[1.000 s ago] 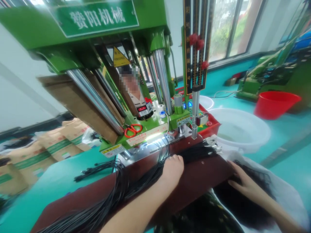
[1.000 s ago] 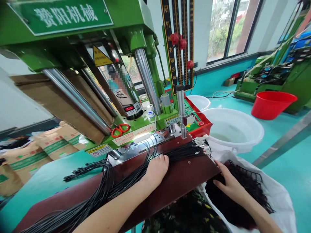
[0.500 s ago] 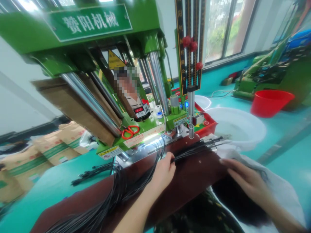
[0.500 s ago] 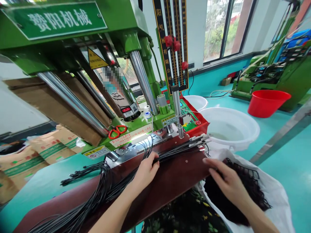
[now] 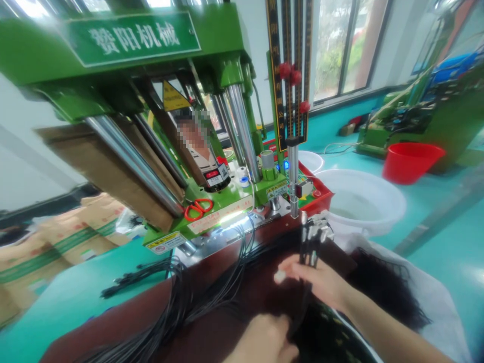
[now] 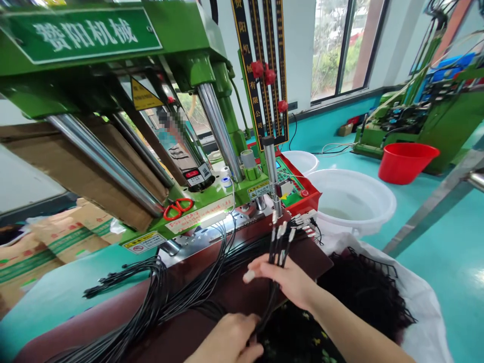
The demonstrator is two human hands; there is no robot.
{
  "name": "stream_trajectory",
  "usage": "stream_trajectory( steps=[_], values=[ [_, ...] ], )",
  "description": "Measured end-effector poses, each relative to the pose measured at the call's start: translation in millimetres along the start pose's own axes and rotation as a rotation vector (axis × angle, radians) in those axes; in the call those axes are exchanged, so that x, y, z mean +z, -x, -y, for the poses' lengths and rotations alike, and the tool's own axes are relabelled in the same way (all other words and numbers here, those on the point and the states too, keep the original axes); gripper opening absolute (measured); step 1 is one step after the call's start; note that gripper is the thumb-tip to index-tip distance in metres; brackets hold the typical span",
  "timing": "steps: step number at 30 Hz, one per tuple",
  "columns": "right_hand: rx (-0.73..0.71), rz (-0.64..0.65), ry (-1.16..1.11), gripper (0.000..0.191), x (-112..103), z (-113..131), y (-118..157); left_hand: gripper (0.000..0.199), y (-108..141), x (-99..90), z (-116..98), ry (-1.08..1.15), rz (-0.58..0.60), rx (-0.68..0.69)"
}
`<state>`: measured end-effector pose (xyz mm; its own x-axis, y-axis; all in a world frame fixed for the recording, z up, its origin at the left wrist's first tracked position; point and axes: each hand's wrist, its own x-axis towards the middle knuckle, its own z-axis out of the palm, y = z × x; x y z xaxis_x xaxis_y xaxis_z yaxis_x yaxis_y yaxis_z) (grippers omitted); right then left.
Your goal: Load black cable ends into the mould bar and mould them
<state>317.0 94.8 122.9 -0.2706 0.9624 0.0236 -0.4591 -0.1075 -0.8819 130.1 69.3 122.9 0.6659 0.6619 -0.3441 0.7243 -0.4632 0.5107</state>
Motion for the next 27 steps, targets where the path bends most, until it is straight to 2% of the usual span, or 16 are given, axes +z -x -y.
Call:
stream_trajectory(
  steps=[1,3,6,9,12,16,20,23,27],
  values=[
    [0.029,0.034,0.061,0.016,3.4,-1.9,2.2,0.021,3.6,-0.8,-3.1,0.088,0.053,-0.002],
    [0.041,0.076,0.125,0.017,8.2,-4.2,5.4,0.023,3.2,-5.0,-10.8,0.378,0.077,0.032],
    [0.095,0.102,0.114,0.025,9.5,0.3,7.2,0.030,-17.8,-13.3,-24.9,0.947,0.009,0.135],
    [0.155,0.042,0.141,0.032,4.3,10.9,6.6,0.030,-50.2,-23.1,-38.0,1.259,-0.069,0.207],
    [-0.015,-0.082,0.113,0.036,-6.0,21.3,4.5,0.027,-75.4,-37.5,-45.7,1.267,-0.158,0.217],
    [-0.198,-0.120,0.089,0.025,-22.8,30.3,1.1,0.023,-90.3,-58.0,-46.6,1.152,-0.228,0.184],
    [-0.228,-0.127,0.165,0.016,-35.5,33.7,-1.7,0.018,-96.0,-63.6,-44.5,1.067,-0.191,0.178],
    [-0.236,-0.112,0.223,0.011,-38.0,35.9,-4.7,0.015,-100.1,-58.4,-43.5,1.009,-0.258,0.157],
    [-0.241,-0.155,0.219,0.010,-34.4,36.5,-10.5,0.010,-104.1,-51.3,-45.0,0.966,-0.345,0.141]
  ],
)
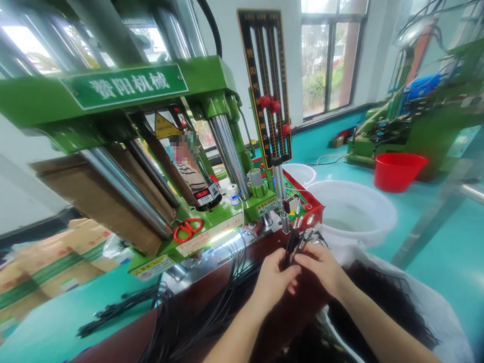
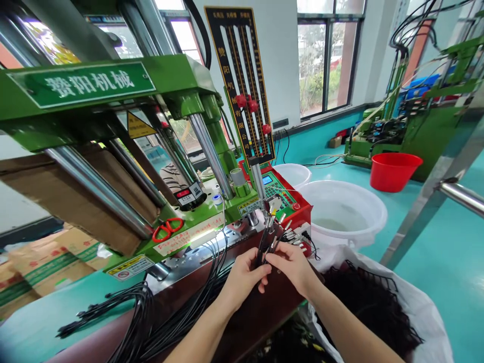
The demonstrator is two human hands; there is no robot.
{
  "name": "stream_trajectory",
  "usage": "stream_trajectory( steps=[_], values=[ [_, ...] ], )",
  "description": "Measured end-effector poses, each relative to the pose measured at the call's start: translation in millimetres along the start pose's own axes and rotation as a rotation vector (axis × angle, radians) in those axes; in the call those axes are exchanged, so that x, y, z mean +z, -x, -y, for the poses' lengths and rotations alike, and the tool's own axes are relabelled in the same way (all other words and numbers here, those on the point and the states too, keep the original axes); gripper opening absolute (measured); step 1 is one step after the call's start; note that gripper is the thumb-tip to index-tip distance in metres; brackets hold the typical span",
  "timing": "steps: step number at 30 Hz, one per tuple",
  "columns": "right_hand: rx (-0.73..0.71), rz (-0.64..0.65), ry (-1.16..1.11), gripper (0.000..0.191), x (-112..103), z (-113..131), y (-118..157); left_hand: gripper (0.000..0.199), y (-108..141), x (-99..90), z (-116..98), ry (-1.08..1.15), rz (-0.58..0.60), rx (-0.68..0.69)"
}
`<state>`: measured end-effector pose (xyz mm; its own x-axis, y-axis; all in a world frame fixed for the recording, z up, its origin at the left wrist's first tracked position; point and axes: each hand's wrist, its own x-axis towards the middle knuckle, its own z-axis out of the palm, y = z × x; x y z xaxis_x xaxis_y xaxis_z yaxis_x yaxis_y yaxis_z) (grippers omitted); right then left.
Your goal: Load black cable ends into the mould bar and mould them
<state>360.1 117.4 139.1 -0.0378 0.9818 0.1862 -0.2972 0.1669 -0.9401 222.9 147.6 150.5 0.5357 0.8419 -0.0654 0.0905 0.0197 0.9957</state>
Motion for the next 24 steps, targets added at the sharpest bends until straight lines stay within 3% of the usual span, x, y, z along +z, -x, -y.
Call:
stream_trajectory(
  steps=[6,13,20,24],
  values=[
    [0.022,-0.032,-0.253,0.011,7.1,-7.0,-4.4,0.015,-0.3,3.8,-6.2,-0.025,-0.065,0.009],
    [0.012,-0.079,-0.353,0.009,2.9,-11.1,-3.9,0.021,-8.2,0.6,-4.8,0.006,0.020,-0.018],
    [-0.093,-0.385,-0.399,0.011,2.5,-13.6,-4.4,0.024,-12.8,-6.1,-14.3,0.019,0.178,-0.051],
    [-0.158,-0.494,-0.429,0.008,-2.1,-6.4,-5.4,0.025,-13.2,-7.5,-20.7,0.008,0.215,-0.046]
  ],
)
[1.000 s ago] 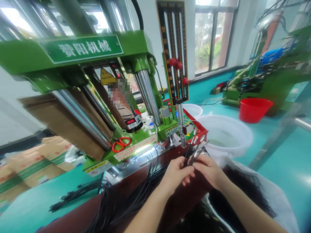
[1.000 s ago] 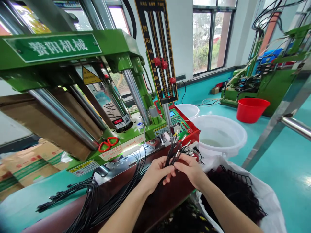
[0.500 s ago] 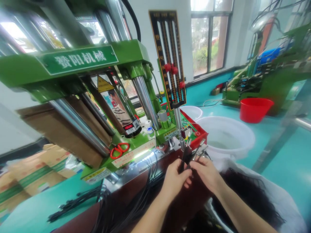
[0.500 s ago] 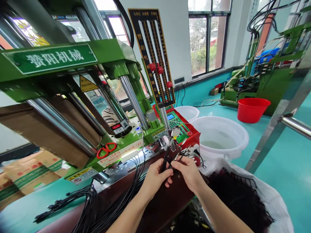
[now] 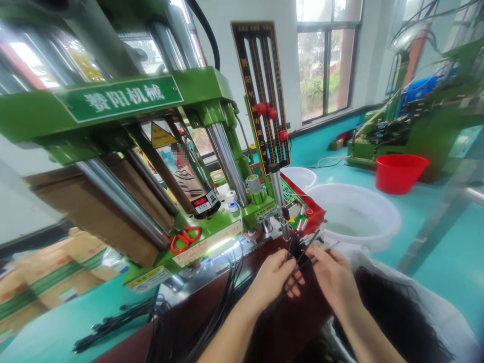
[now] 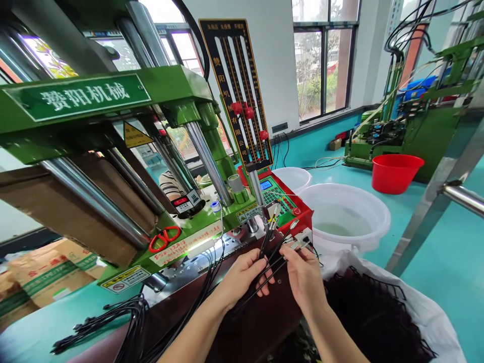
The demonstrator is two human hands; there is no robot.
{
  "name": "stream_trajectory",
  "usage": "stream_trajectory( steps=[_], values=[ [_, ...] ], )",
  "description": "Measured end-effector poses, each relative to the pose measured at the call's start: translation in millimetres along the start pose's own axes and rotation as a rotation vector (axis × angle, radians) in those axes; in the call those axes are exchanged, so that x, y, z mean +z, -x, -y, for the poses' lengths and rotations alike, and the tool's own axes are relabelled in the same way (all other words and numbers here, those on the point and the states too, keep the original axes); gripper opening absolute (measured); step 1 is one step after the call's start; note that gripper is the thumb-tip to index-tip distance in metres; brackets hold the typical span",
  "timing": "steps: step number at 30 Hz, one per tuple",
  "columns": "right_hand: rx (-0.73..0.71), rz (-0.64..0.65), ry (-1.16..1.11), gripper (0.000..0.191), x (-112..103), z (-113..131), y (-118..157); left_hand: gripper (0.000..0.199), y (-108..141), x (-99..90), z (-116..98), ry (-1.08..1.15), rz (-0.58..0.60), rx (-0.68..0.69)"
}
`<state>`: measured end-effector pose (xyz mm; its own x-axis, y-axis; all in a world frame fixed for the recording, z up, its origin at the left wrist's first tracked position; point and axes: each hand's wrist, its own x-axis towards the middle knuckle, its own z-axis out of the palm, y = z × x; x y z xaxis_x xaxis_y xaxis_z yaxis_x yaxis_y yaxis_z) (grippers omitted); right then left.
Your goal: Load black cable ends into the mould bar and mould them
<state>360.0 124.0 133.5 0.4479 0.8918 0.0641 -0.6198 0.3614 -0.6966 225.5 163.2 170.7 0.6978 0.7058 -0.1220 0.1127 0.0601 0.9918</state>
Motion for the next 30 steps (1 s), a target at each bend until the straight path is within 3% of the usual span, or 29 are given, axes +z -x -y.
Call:
stream_trajectory(
  steps=[6,8,11,14,18,23,27,30],
  values=[
    [-0.150,-0.063,-0.012,0.008,5.5,20.3,-7.3,0.027,-1.4,4.6,-0.2,-0.001,0.013,0.005],
    [-0.140,-0.044,-0.047,0.011,8.2,22.4,-9.6,0.027,-1.9,5.9,-0.1,-0.014,0.029,0.011],
    [-0.019,0.071,-0.046,0.004,4.4,19.7,-12.5,0.028,-1.4,10.7,1.5,-0.007,0.007,0.021],
    [0.151,0.255,0.054,0.019,-10.2,16.9,-13.8,0.031,2.9,23.8,13.2,0.075,-0.017,-0.048],
    [0.354,0.428,0.326,0.022,-26.3,19.9,-8.2,0.040,17.7,48.8,51.7,0.244,-0.043,-0.148],
    [0.458,0.724,0.517,0.026,-21.2,14.4,16.2,0.060,35.4,69.1,89.9,0.574,0.078,-0.246],
    [0.707,0.727,0.530,0.026,-18.0,3.5,25.2,0.058,36.4,74.5,87.8,0.737,-0.111,-0.139],
    [0.600,0.705,0.412,0.041,-13.4,5.5,8.6,0.045,35.1,75.1,81.7,0.694,-0.111,-0.122]
  ],
)
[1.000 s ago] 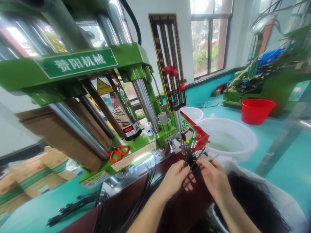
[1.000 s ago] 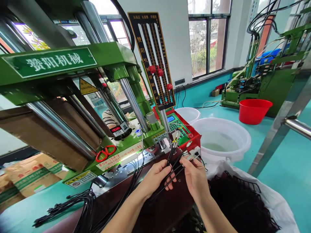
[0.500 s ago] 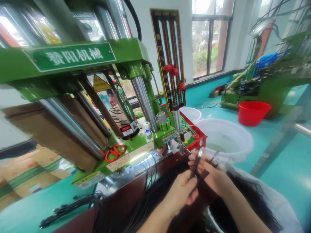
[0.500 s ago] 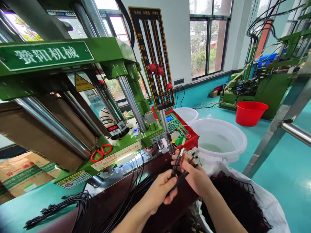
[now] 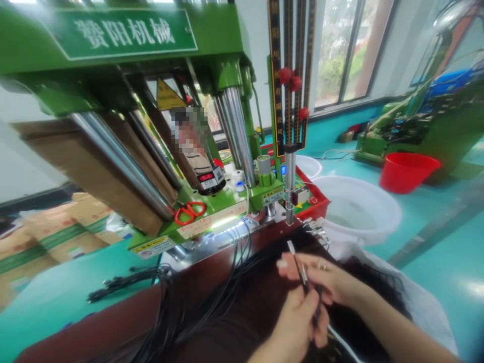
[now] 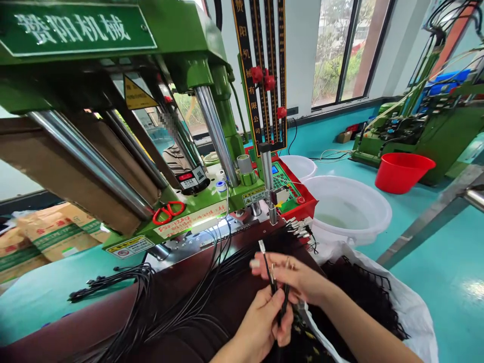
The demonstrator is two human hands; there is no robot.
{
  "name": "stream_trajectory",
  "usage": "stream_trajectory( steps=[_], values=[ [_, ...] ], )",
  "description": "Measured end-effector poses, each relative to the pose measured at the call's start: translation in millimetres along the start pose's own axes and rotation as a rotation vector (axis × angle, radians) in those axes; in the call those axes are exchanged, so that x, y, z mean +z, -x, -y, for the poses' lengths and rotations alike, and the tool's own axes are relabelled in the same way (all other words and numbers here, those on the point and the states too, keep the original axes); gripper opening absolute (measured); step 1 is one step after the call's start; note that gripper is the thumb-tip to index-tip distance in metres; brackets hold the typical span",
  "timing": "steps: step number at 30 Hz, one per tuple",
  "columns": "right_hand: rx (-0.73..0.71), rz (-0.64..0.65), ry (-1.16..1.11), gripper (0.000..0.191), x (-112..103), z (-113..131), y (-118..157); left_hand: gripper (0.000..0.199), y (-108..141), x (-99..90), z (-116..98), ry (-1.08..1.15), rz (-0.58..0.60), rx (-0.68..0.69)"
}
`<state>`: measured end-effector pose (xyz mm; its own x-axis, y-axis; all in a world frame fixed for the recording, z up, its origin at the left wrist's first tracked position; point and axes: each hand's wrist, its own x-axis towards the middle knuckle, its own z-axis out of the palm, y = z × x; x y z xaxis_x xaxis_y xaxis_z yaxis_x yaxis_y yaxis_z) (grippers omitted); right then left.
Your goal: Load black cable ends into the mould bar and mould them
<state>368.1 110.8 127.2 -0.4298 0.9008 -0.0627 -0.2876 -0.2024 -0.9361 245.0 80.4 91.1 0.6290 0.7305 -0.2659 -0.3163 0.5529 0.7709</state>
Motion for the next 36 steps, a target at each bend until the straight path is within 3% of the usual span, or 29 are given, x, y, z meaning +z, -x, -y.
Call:
stream_trajectory(
  steps=[3,7,10,17,21,24,28,30,33,36],
  values=[
    [-0.186,0.061,0.125,0.047,-9.2,28.0,-14.3,0.044,-1.3,3.6,-2.3,-0.055,0.009,-0.055],
    [-0.111,0.171,0.643,0.033,-9.1,59.6,-25.6,0.042,-5.3,6.3,-9.1,-0.034,-0.045,-0.054],
    [-0.138,0.160,0.799,0.036,-7.7,61.2,-27.4,0.041,-7.5,4.0,-19.1,-0.012,-0.124,0.009],
    [-0.179,0.136,0.908,0.031,-7.1,51.7,-28.0,0.045,-17.1,-1.9,-25.7,-0.128,-0.006,-0.118],
    [-0.241,0.002,0.984,0.028,-4.9,60.5,-22.2,0.034,-21.6,-2.3,-31.1,0.092,-0.059,-0.017],
    [-0.305,-0.027,1.049,0.029,-2.8,66.8,-13.5,0.030,-19.2,-4.7,-39.5,0.242,-0.030,0.053],
    [-0.371,-0.078,0.955,0.026,-4.6,72.8,0.7,0.032,-18.4,-12.3,-46.0,0.337,0.037,0.008],
    [-0.303,-0.066,0.823,0.023,-5.1,75.6,12.4,0.031,-22.8,-17.7,-46.0,0.342,0.002,-0.007],
    [-0.123,0.073,0.667,0.023,0.5,78.2,37.5,0.022,-32.7,-25.3,-43.6,0.294,-0.135,0.056],
    [-0.093,0.149,0.804,0.022,12.2,78.3,61.4,0.021,-37.9,-27.0,-41.3,0.240,-0.196,0.089]
  ],
)
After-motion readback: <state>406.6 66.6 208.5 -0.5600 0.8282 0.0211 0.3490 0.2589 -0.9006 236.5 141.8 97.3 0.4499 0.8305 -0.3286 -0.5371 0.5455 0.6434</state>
